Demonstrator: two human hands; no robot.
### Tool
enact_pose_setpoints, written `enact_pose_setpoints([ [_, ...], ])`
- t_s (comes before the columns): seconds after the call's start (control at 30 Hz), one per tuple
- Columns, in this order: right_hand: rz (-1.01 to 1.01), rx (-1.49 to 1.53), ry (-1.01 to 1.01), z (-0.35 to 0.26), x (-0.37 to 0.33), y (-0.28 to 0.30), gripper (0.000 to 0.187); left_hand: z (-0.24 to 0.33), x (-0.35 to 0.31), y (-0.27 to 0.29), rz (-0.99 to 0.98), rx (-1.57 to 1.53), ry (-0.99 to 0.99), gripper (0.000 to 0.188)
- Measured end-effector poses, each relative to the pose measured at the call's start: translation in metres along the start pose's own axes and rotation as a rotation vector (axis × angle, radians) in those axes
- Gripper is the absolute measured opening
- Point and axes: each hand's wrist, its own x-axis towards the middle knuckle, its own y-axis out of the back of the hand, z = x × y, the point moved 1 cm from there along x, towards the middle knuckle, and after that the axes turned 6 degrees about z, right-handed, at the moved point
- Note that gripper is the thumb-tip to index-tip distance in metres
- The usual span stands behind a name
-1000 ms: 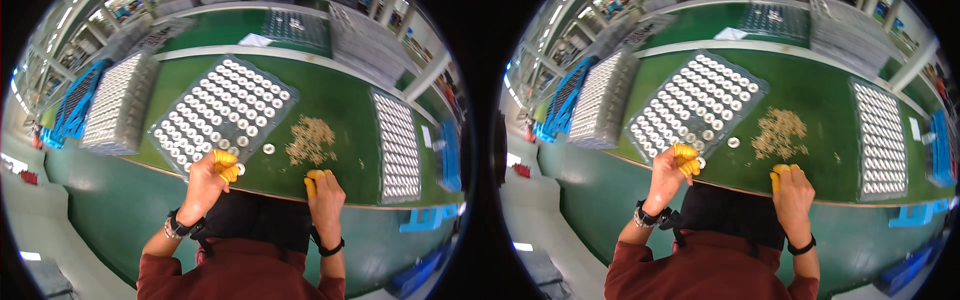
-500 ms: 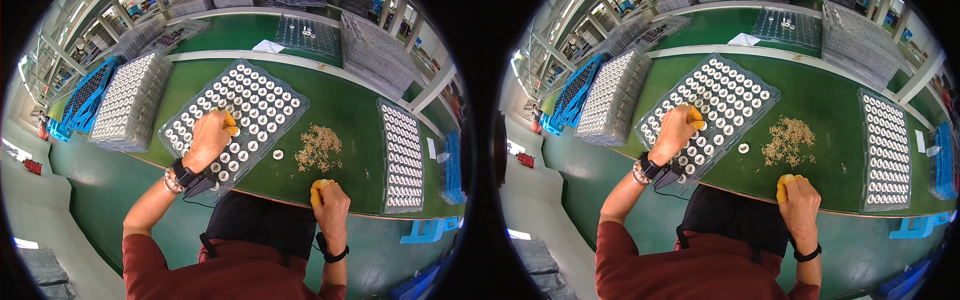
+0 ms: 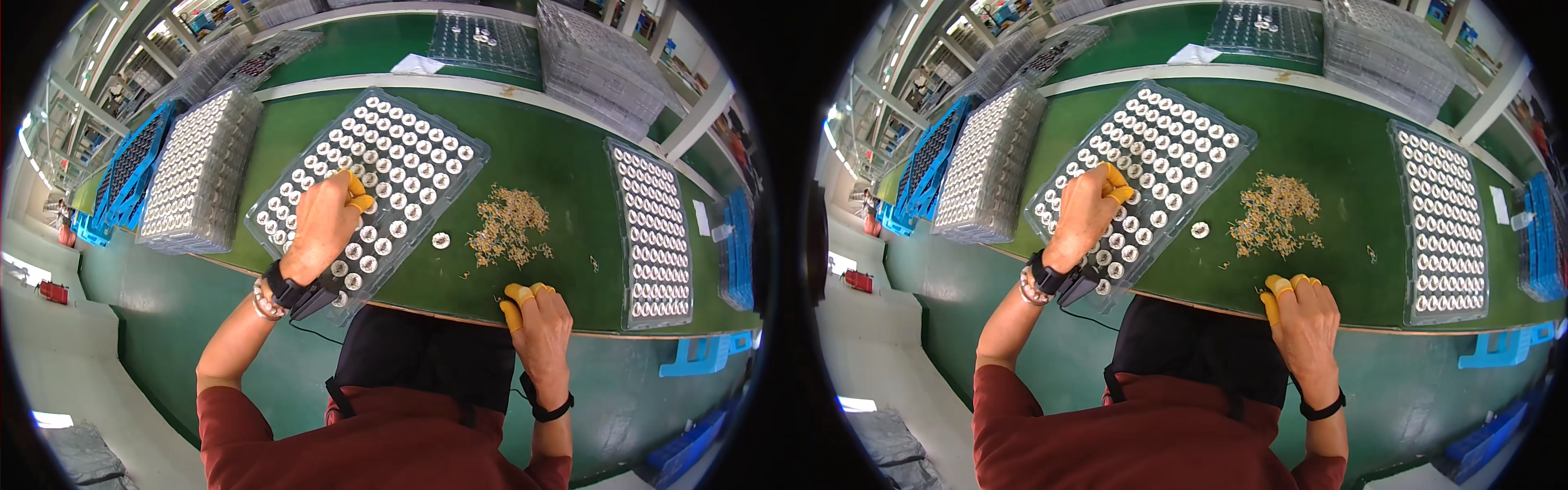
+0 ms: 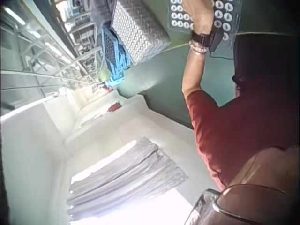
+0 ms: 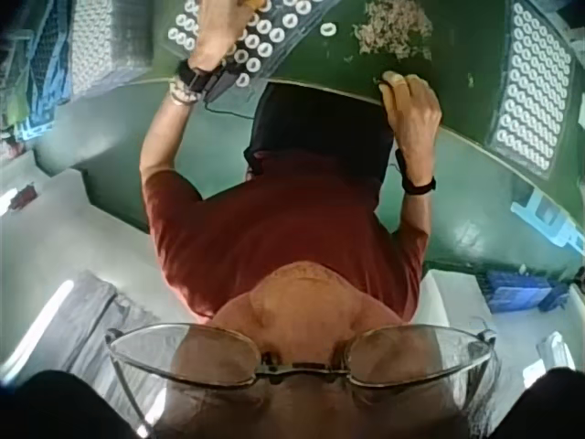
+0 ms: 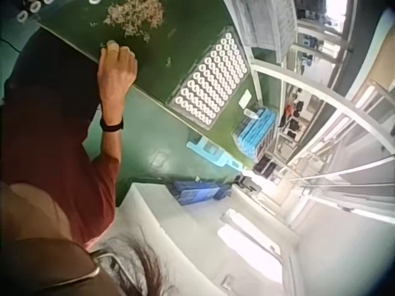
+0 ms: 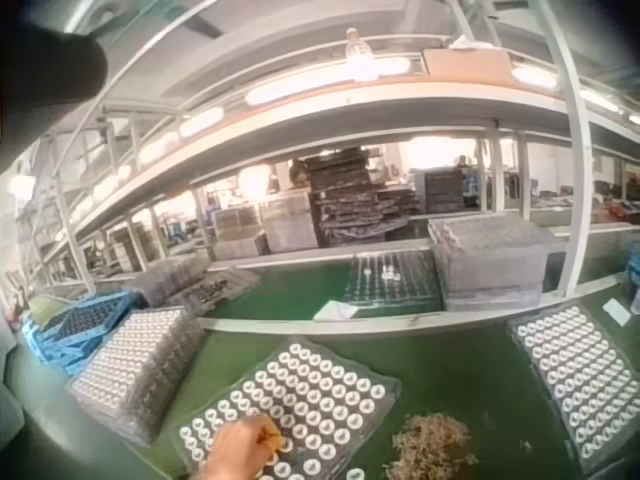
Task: Assembling small electronic components by picking up gold pins and inserting them into white circular bases in a tray.
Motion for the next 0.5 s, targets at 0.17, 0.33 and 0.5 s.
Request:
enact_pose_setpoints([
  [0.17,0.062,0.03,-0.054,-0.007,0.0,-0.009,0.017,0.032,-0.01,-0.004,-0.163,-0.219,-0.107,0.013],
  [0.33,0.058,0.056,-0.065,-0.009,0.002,-0.009,0.016,0.057,-0.017,-0.018,-0.268,-0.248,-0.307,0.021],
  [0.5,0.111,0.102,-0.082,-0.012,0.001,-0.01,0.018,0.052,-0.02,-0.027,-0.231,-0.003,-0.403,0.017],
])
